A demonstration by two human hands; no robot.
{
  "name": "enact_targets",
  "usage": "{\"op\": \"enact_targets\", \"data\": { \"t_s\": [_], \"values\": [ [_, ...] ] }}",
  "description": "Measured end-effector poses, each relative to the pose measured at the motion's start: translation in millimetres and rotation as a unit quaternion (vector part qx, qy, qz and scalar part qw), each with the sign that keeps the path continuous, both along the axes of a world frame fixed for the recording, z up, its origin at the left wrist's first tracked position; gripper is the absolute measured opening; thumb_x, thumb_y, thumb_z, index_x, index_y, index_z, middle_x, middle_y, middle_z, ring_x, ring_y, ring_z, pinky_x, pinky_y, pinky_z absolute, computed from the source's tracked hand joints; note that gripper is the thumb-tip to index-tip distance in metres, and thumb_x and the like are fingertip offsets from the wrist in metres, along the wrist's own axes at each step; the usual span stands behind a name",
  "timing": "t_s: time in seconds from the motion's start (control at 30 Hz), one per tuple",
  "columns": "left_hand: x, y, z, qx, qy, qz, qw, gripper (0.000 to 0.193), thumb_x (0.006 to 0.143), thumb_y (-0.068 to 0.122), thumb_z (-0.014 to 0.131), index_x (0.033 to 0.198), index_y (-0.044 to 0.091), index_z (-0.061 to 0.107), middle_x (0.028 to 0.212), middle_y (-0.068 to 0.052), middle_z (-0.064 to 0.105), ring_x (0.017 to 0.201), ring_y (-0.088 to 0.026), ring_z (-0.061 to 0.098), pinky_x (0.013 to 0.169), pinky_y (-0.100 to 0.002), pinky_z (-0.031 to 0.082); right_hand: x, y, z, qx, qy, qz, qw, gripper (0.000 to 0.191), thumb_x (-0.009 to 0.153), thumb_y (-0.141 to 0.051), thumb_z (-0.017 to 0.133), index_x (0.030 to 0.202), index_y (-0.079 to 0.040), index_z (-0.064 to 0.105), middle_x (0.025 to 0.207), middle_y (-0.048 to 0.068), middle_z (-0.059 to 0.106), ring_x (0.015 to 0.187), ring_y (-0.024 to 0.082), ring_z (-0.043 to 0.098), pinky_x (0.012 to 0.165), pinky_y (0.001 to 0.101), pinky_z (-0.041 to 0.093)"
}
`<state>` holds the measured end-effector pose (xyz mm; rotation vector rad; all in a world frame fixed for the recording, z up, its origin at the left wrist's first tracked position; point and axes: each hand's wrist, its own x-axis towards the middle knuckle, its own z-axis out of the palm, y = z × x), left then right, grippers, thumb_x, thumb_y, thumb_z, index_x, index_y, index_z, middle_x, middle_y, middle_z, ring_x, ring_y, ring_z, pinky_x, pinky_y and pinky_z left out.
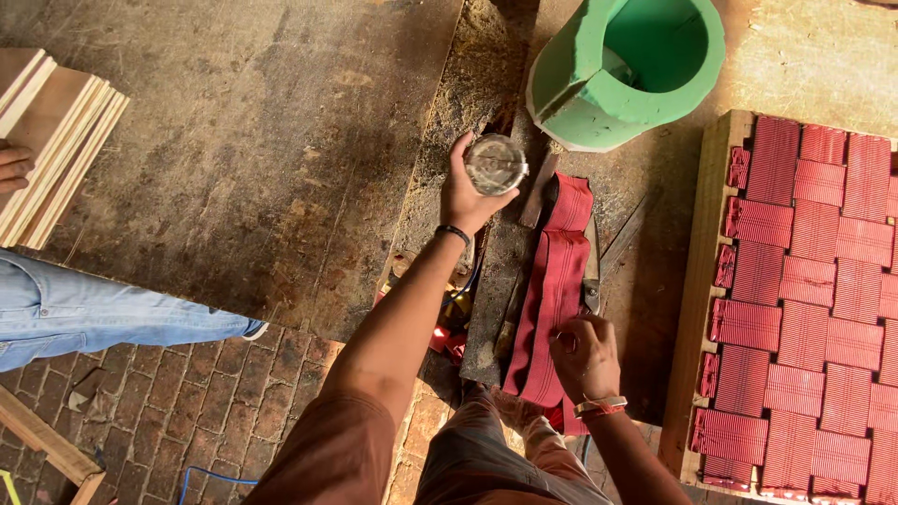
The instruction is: The person staples red webbing straps onto a wooden frame using a pneumatic nail gun, then lays a yellow foam sheet over the woven webbing and trims its edges with a knife. They then apply adhesive with a spray gun and handle an adhesive can near the foam panel.
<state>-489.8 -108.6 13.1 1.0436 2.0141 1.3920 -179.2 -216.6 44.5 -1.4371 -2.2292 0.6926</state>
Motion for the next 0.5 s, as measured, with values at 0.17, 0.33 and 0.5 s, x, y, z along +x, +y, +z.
{"op": "enact_targets", "data": {
  "t_s": [0.17,0.33,0.5],
  "values": [
    [-12,-19,-4,0.102,0.022,-0.028,0.994,0.117,0.060,0.026,0.101,0.151,0.022,0.028,0.145,-0.017,0.051,0.134,-0.034,0.055,0.109,-0.052,0.054,8,-14,7,-0.107,0.041,-0.008,0.993,0.023,0.078,-0.017,0.079,0.098,-0.008,0.070,0.110,0.011,0.066,0.093,0.027,0.071,0.081,0.0380,0.058],
    [-30,-28,65,0.200,0.044,-0.170,0.964,0.115,0.067,0.040,0.100,0.154,0.022,0.027,0.144,-0.015,0.054,0.135,-0.033,0.059,0.114,-0.050,0.057,9,-12,16,-0.172,0.086,0.021,0.981,0.033,0.080,-0.021,0.080,0.108,-0.006,0.070,0.112,0.009,0.070,0.101,0.022,0.074,0.087,0.0356,0.061],
    [13,-70,171,0.198,0.095,-0.128,0.967,0.114,0.069,0.045,0.098,0.155,0.012,0.031,0.141,-0.016,0.060,0.129,-0.029,0.067,0.110,-0.044,0.058,-41,-12,62,-0.197,0.145,0.053,0.968,0.071,0.075,-0.023,0.089,0.133,-0.006,0.052,0.129,0.015,0.063,0.118,0.027,0.063,0.099,0.0393,0.052]
  ]
}}
